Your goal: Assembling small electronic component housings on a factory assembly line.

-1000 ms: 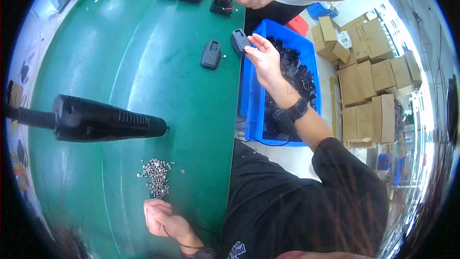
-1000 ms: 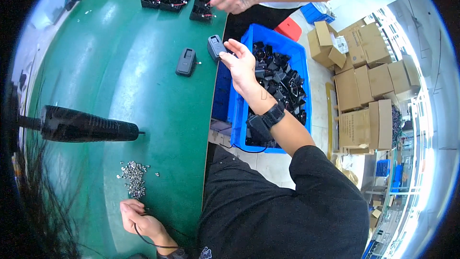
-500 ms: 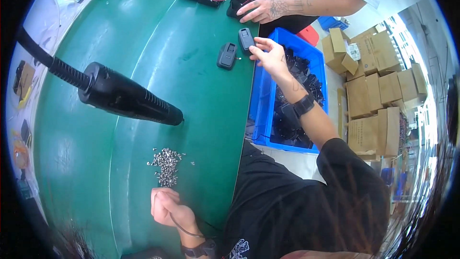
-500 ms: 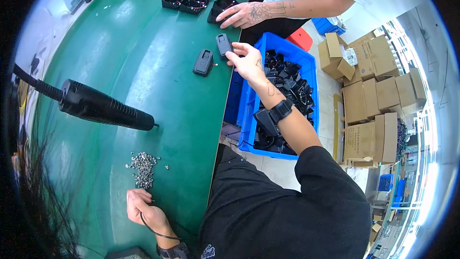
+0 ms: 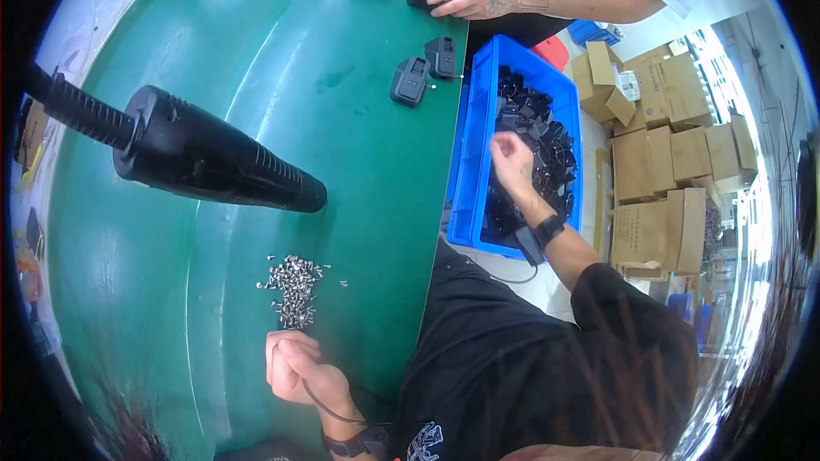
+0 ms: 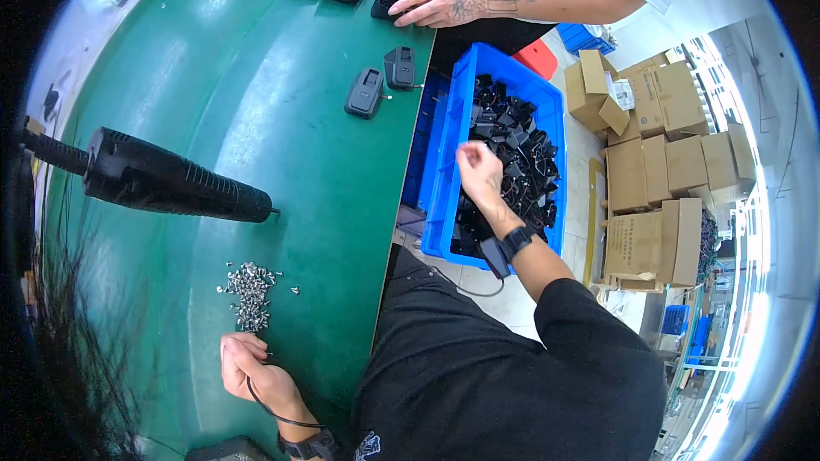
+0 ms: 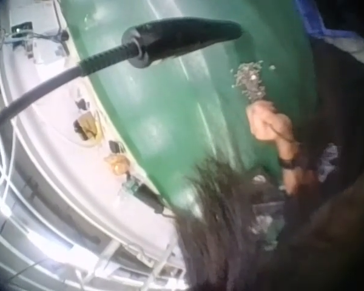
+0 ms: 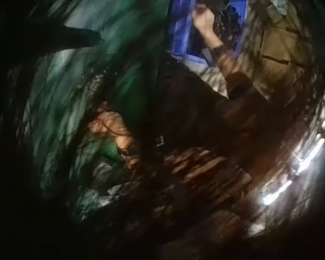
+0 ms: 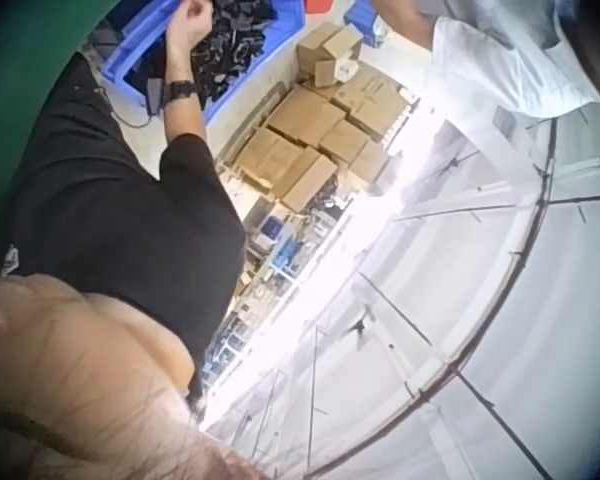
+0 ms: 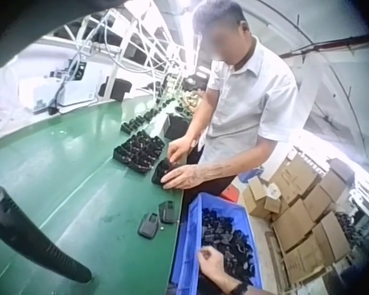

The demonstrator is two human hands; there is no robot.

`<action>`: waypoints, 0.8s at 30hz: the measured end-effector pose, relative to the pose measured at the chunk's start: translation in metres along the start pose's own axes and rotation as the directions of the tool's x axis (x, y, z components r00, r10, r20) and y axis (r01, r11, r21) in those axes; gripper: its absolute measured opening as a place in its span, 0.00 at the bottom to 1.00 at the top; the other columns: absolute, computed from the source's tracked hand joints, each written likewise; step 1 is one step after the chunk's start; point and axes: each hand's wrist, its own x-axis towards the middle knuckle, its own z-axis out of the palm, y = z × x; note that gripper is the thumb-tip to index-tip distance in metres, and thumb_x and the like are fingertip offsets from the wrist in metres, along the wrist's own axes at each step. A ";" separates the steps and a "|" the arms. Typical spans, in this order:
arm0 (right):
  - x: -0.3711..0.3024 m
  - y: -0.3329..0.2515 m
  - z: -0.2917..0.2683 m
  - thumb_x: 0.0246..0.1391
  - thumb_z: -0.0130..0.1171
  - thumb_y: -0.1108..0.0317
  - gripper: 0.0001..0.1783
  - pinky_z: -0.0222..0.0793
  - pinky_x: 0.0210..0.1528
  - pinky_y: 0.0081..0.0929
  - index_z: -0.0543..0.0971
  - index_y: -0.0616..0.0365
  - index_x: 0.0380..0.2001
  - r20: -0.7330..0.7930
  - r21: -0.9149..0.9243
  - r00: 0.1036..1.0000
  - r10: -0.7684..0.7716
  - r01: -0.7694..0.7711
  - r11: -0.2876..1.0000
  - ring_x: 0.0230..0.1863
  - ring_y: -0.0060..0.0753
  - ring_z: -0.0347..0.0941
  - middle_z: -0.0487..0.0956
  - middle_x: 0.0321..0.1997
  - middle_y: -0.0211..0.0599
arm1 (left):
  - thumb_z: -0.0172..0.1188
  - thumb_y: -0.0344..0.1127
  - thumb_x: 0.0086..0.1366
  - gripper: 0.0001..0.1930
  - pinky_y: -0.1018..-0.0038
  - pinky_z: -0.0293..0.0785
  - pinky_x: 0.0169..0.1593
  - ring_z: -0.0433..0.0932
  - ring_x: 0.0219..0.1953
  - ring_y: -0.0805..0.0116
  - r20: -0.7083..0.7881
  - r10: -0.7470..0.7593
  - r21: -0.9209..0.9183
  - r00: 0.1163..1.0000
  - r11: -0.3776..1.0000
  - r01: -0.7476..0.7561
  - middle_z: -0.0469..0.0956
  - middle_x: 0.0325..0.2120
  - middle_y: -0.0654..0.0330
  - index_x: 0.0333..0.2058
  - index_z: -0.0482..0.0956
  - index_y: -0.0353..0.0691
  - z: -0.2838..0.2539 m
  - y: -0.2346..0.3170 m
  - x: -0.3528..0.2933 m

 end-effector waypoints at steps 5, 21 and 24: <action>-0.067 0.059 -0.041 0.47 0.64 0.67 0.22 0.71 0.54 0.35 0.76 0.58 0.48 0.314 -0.368 0.945 0.088 0.036 0.929 0.48 0.44 0.76 0.78 0.48 0.46 | 0.45 0.31 0.67 0.20 0.74 0.56 0.24 0.63 0.18 0.69 0.004 0.002 0.009 1.000 1.000 -0.002 0.66 0.15 0.57 0.14 0.61 0.33 -0.002 -0.002 -0.001; -0.074 0.049 -0.033 0.43 0.66 0.64 0.20 0.64 0.56 0.38 0.79 0.55 0.42 0.495 -0.506 0.868 0.020 0.270 0.819 0.51 0.48 0.67 0.79 0.43 0.41 | 0.45 0.29 0.65 0.19 0.74 0.56 0.23 0.64 0.18 0.68 -0.001 0.000 0.013 1.000 1.000 0.000 0.66 0.14 0.57 0.13 0.62 0.32 -0.003 -0.004 0.000; -0.073 0.055 -0.031 0.41 0.67 0.63 0.15 0.66 0.52 0.37 0.81 0.54 0.35 0.460 -0.506 0.887 -0.032 0.291 0.812 0.48 0.46 0.69 0.81 0.38 0.37 | 0.45 0.28 0.65 0.19 0.74 0.56 0.23 0.64 0.18 0.68 -0.005 -0.007 0.002 1.000 1.000 0.007 0.67 0.14 0.56 0.13 0.62 0.32 -0.003 -0.004 -0.001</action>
